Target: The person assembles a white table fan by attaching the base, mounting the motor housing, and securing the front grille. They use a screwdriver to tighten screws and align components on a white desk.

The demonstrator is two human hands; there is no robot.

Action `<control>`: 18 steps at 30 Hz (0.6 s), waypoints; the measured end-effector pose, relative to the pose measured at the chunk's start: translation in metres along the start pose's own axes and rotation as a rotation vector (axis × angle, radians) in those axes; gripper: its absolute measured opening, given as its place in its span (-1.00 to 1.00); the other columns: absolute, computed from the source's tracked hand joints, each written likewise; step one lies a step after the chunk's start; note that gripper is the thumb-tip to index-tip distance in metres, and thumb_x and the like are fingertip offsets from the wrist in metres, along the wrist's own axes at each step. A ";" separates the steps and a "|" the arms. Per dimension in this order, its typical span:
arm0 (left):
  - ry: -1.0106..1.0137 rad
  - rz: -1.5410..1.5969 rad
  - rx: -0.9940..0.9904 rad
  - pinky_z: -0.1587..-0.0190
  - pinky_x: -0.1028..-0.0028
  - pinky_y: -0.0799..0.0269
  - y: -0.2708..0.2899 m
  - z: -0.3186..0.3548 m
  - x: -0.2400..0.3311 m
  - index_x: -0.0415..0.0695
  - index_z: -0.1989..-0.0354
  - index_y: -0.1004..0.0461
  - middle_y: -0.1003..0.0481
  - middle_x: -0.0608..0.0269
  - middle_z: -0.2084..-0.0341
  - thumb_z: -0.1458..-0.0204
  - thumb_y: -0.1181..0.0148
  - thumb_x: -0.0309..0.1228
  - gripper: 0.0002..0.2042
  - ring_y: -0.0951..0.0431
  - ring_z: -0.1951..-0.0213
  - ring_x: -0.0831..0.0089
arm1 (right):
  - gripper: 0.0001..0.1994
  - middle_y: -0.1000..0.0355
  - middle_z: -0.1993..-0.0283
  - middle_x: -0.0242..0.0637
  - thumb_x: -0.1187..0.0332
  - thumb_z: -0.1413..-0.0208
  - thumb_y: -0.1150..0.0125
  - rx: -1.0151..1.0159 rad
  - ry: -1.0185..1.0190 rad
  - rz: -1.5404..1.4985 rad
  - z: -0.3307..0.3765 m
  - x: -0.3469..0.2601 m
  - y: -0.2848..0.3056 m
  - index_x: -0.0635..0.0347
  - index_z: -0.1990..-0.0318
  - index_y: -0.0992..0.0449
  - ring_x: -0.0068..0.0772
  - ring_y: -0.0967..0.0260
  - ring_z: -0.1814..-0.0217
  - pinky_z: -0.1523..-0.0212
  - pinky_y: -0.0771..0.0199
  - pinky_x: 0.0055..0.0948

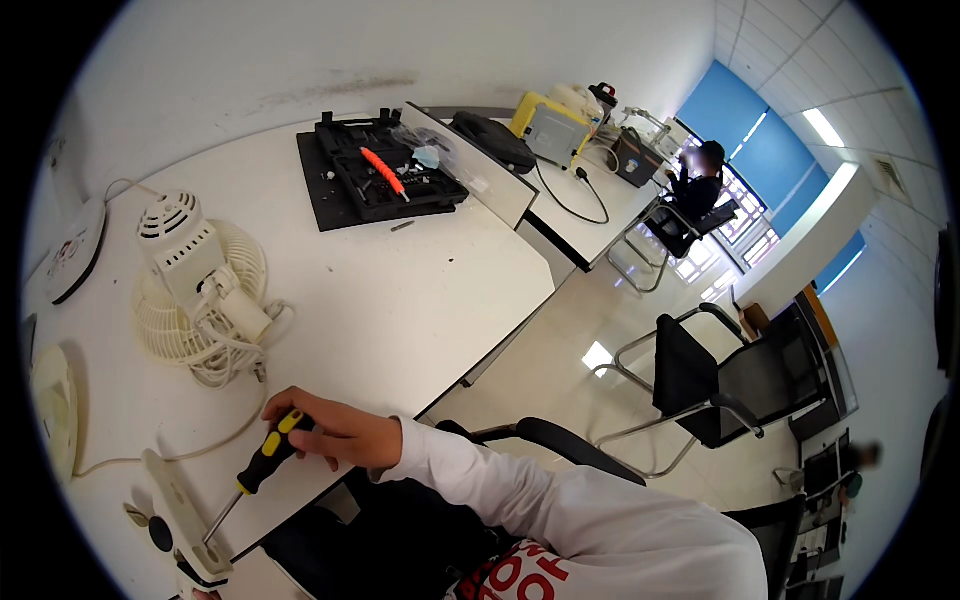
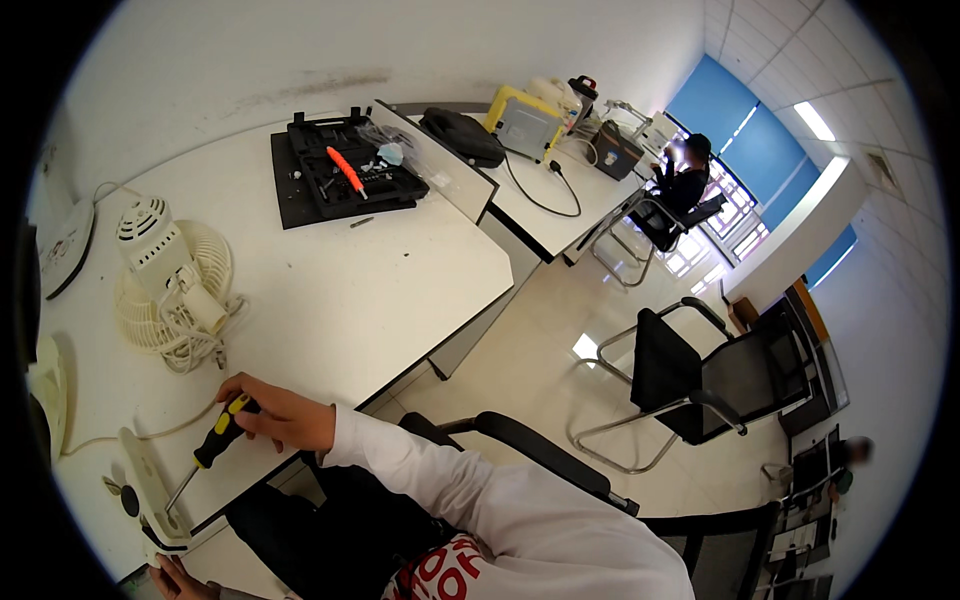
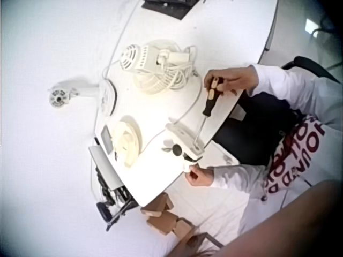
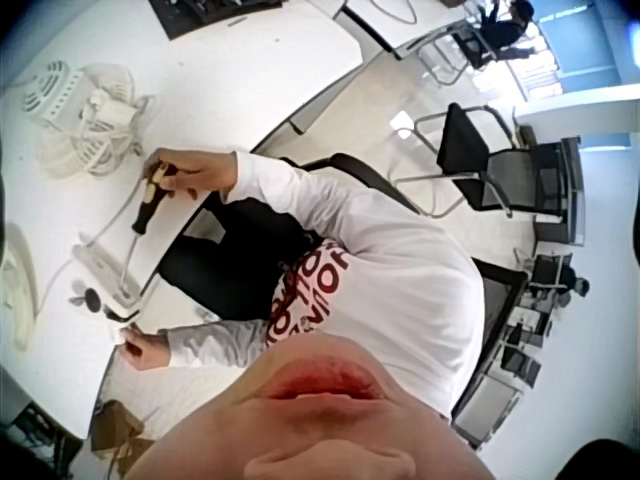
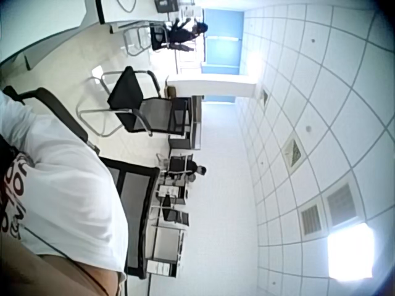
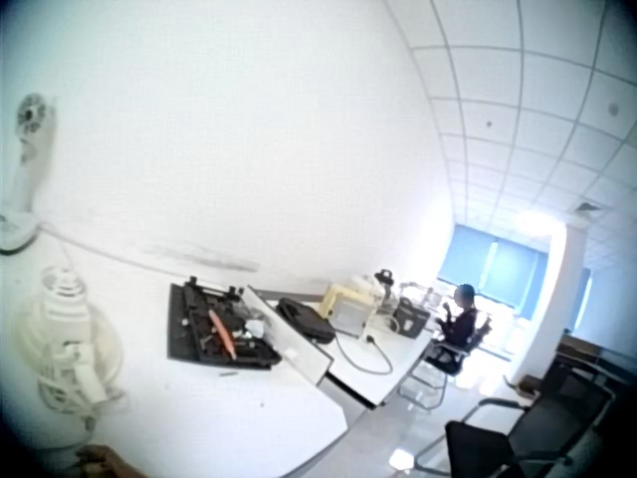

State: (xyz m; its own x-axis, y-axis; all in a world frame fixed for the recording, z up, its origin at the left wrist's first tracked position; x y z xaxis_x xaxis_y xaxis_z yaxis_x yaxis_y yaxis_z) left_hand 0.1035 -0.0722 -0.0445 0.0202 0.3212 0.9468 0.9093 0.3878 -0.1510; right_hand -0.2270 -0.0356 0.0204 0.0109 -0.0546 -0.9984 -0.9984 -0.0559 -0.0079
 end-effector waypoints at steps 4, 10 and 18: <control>0.006 -0.036 -0.021 0.37 0.37 -0.50 -0.002 0.003 0.000 -0.45 0.44 -0.45 -0.45 -0.05 0.56 0.12 -0.32 -0.42 -0.73 -0.47 0.47 0.26 | -0.72 -0.24 0.18 -0.31 0.44 -0.18 0.14 -0.054 0.070 -0.064 0.002 -0.004 0.011 0.22 -0.05 -0.17 -0.63 -0.25 0.37 0.58 -0.35 -0.68; 0.176 -0.166 -0.043 0.01 0.35 -0.31 0.031 -0.013 -0.063 -0.31 0.06 -0.38 -0.41 0.05 0.10 -0.07 -0.09 -0.28 -0.64 -0.42 0.09 0.30 | -0.73 -0.26 0.29 -0.37 0.29 -0.22 0.12 -0.048 -0.055 0.001 -0.008 -0.001 0.012 0.11 -0.03 -0.23 -0.66 -0.23 0.53 0.64 -0.30 -0.66; 0.082 0.107 -0.055 0.31 0.57 -0.33 -0.033 0.012 0.022 -0.30 0.33 -0.50 -0.48 0.23 0.39 0.09 -0.16 -0.58 -0.87 -0.42 0.40 0.53 | -0.55 -0.33 0.21 -0.25 0.16 -0.08 -0.06 0.109 -0.065 0.079 0.003 0.005 0.014 0.27 -0.03 -0.23 -0.69 -0.13 0.56 0.61 -0.18 -0.74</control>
State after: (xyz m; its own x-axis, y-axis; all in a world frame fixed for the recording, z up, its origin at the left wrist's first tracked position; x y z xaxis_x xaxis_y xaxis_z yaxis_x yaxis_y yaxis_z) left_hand 0.0691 -0.0678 -0.0225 0.1501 0.2860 0.9464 0.9214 0.3066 -0.2388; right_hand -0.2413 -0.0340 0.0156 -0.0679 0.0105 -0.9976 -0.9961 0.0550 0.0684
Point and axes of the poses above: each hand's wrist, its own z-axis away from the middle knuckle, its own y-axis out of the back of the hand, x = y × z, the point moved 4 cm from there along -z, towards the middle knuckle
